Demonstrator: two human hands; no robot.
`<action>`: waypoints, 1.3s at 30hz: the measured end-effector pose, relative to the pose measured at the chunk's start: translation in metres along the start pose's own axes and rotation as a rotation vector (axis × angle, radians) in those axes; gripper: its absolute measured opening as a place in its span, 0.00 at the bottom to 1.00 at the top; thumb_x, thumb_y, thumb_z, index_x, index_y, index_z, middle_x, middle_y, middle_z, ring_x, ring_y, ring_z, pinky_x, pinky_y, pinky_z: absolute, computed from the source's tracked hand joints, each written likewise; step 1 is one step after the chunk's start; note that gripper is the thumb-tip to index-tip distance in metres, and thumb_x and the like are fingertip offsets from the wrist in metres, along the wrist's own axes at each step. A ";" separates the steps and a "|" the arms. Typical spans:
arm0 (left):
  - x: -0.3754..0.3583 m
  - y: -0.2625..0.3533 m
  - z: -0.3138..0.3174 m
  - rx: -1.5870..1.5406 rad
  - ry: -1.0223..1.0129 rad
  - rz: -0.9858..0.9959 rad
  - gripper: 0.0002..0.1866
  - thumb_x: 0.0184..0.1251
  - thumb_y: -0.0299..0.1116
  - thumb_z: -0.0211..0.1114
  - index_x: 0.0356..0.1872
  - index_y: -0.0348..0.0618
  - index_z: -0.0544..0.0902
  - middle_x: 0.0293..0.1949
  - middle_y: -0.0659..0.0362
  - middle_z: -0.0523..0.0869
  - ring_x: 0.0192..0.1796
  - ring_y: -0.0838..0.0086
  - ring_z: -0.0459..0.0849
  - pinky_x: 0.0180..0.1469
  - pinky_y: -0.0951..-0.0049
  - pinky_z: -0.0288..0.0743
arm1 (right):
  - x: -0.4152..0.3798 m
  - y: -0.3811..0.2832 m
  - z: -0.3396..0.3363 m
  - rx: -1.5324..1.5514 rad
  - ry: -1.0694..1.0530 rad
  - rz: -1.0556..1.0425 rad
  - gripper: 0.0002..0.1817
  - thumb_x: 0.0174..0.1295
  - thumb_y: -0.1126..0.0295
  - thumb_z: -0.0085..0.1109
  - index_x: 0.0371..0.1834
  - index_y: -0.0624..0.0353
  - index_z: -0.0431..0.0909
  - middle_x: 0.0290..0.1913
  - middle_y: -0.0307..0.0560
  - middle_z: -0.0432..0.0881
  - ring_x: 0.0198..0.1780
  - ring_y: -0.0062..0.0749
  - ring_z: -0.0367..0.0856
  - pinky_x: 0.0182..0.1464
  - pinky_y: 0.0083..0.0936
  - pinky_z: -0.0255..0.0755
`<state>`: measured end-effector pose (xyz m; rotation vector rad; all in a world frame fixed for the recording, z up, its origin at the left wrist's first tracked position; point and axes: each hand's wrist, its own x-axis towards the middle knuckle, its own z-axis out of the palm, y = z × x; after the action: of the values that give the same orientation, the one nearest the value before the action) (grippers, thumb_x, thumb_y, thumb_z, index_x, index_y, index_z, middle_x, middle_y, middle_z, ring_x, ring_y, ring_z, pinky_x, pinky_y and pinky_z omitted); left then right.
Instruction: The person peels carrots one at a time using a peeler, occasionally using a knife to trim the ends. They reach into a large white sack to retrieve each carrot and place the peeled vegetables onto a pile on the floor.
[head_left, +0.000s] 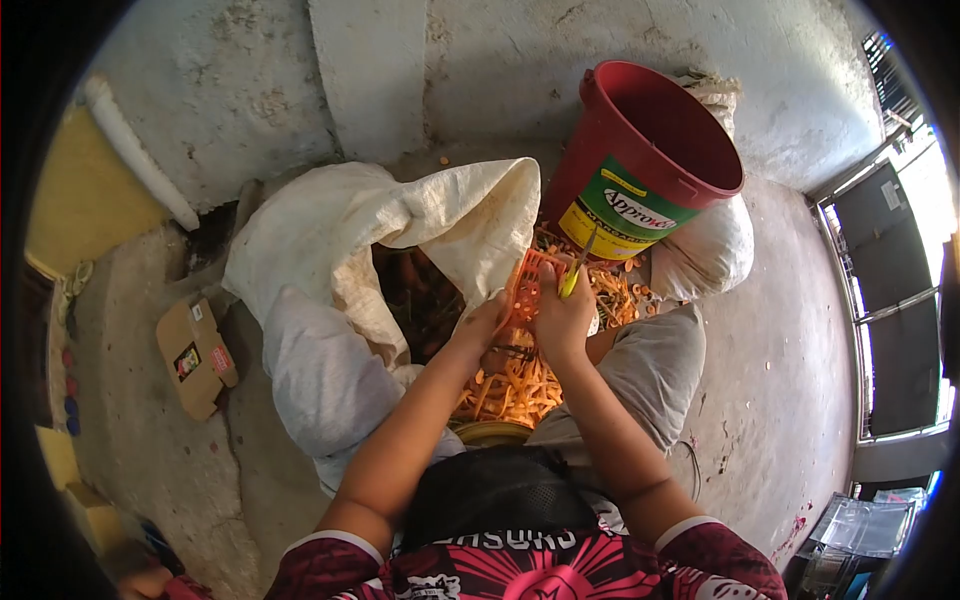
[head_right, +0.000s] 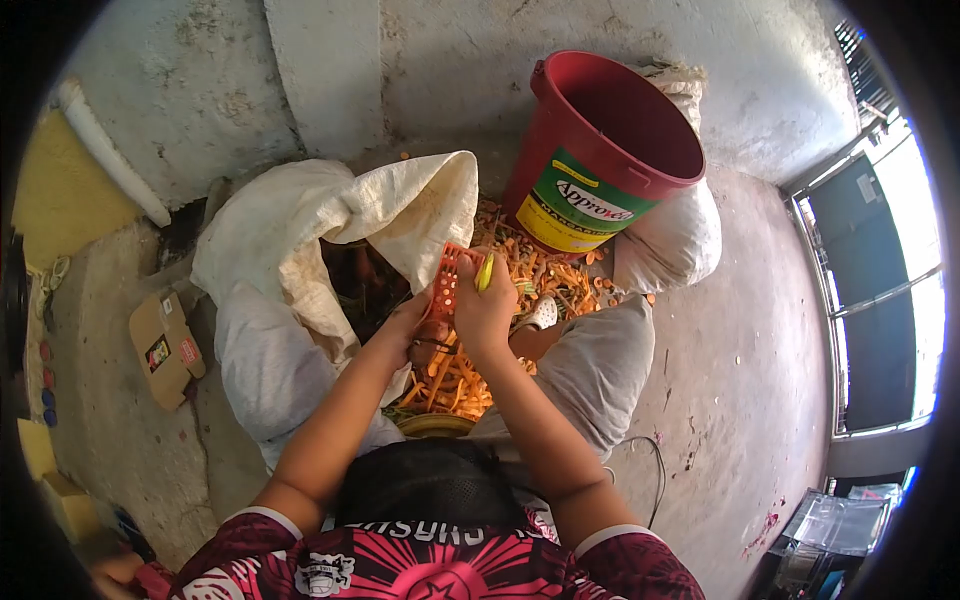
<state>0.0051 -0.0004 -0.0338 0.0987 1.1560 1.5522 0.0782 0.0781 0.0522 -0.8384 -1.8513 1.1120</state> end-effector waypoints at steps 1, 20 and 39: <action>-0.009 0.013 0.005 -0.119 -0.014 -0.135 0.17 0.63 0.46 0.48 0.41 0.45 0.73 0.32 0.60 0.80 0.29 0.73 0.80 0.28 0.76 0.76 | -0.002 -0.001 0.000 -0.028 -0.013 0.011 0.09 0.58 0.68 0.51 0.35 0.64 0.71 0.27 0.46 0.75 0.28 0.26 0.72 0.33 0.22 0.66; -0.012 0.013 0.010 -0.182 -0.298 -0.166 0.18 0.67 0.43 0.41 0.43 0.39 0.71 0.35 0.55 0.78 0.34 0.71 0.80 0.35 0.70 0.76 | 0.005 0.005 0.008 -0.126 0.069 0.078 0.10 0.58 0.67 0.50 0.34 0.65 0.70 0.23 0.53 0.76 0.24 0.38 0.76 0.28 0.29 0.68; -0.008 0.012 0.011 -0.320 -0.229 -0.180 0.16 0.66 0.43 0.43 0.43 0.43 0.73 0.34 0.58 0.80 0.32 0.74 0.80 0.32 0.75 0.77 | -0.008 0.003 -0.001 0.015 -0.036 0.000 0.11 0.60 0.66 0.49 0.36 0.65 0.70 0.28 0.50 0.76 0.28 0.30 0.75 0.32 0.24 0.68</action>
<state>0.0064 0.0016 -0.0160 -0.0396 0.7082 1.5020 0.0834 0.0727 0.0469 -0.8144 -1.8706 1.1459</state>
